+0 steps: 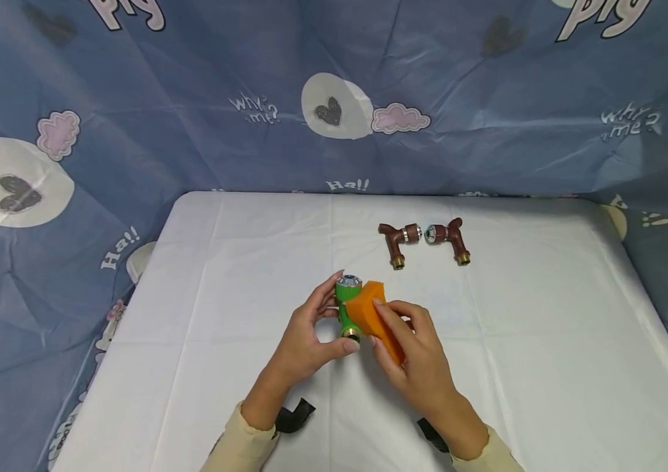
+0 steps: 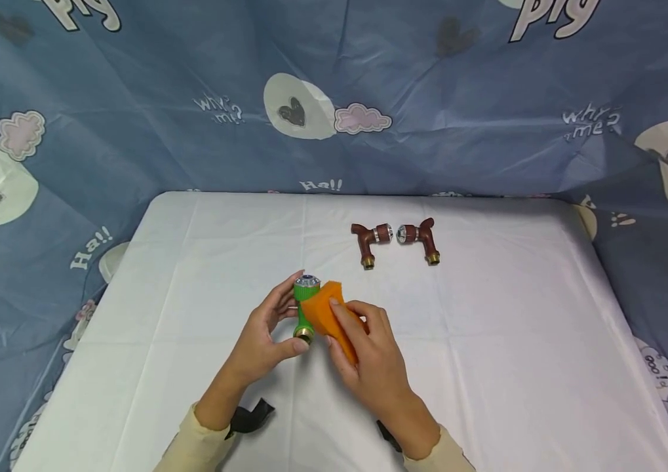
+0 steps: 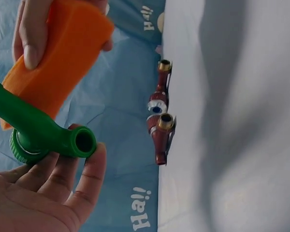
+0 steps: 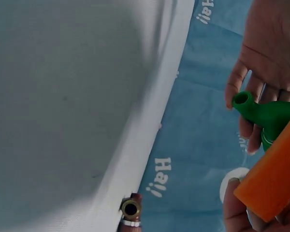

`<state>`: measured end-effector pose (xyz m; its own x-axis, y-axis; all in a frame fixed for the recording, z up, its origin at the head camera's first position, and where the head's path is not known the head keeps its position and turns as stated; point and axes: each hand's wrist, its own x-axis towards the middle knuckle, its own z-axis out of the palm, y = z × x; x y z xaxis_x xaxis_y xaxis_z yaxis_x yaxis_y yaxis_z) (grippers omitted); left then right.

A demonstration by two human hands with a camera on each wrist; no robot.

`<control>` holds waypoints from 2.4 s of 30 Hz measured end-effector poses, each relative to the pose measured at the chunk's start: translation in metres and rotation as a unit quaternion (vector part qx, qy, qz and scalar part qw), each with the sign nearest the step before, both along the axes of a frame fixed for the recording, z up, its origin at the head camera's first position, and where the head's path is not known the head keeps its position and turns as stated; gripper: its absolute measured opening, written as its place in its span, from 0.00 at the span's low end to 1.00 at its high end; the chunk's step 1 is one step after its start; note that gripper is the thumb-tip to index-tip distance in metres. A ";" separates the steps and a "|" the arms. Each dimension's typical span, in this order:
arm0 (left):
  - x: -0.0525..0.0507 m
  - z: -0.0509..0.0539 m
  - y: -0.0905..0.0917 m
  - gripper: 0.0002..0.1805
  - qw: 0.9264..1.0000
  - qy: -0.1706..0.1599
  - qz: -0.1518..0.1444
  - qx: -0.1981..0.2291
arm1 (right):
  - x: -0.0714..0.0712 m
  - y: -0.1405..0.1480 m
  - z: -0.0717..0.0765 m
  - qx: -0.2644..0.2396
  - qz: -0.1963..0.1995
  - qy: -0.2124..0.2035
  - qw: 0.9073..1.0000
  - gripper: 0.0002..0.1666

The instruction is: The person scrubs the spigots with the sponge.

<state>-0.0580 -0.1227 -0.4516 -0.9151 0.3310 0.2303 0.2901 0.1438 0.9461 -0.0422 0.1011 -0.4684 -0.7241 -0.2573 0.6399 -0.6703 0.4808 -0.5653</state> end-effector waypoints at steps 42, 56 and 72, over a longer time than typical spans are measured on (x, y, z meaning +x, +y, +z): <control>-0.013 0.011 -0.004 0.45 0.966 -0.125 -0.008 0.227 | -0.019 0.003 0.030 -0.056 0.014 -0.006 0.998 0.30; -0.016 0.014 -0.003 0.22 0.960 -0.145 0.054 0.233 | -0.013 0.004 0.026 -0.052 0.053 -0.017 0.997 0.28; -0.025 0.019 -0.014 0.32 0.940 -0.137 0.023 0.312 | -0.008 0.028 0.024 0.011 0.088 -0.066 0.994 0.30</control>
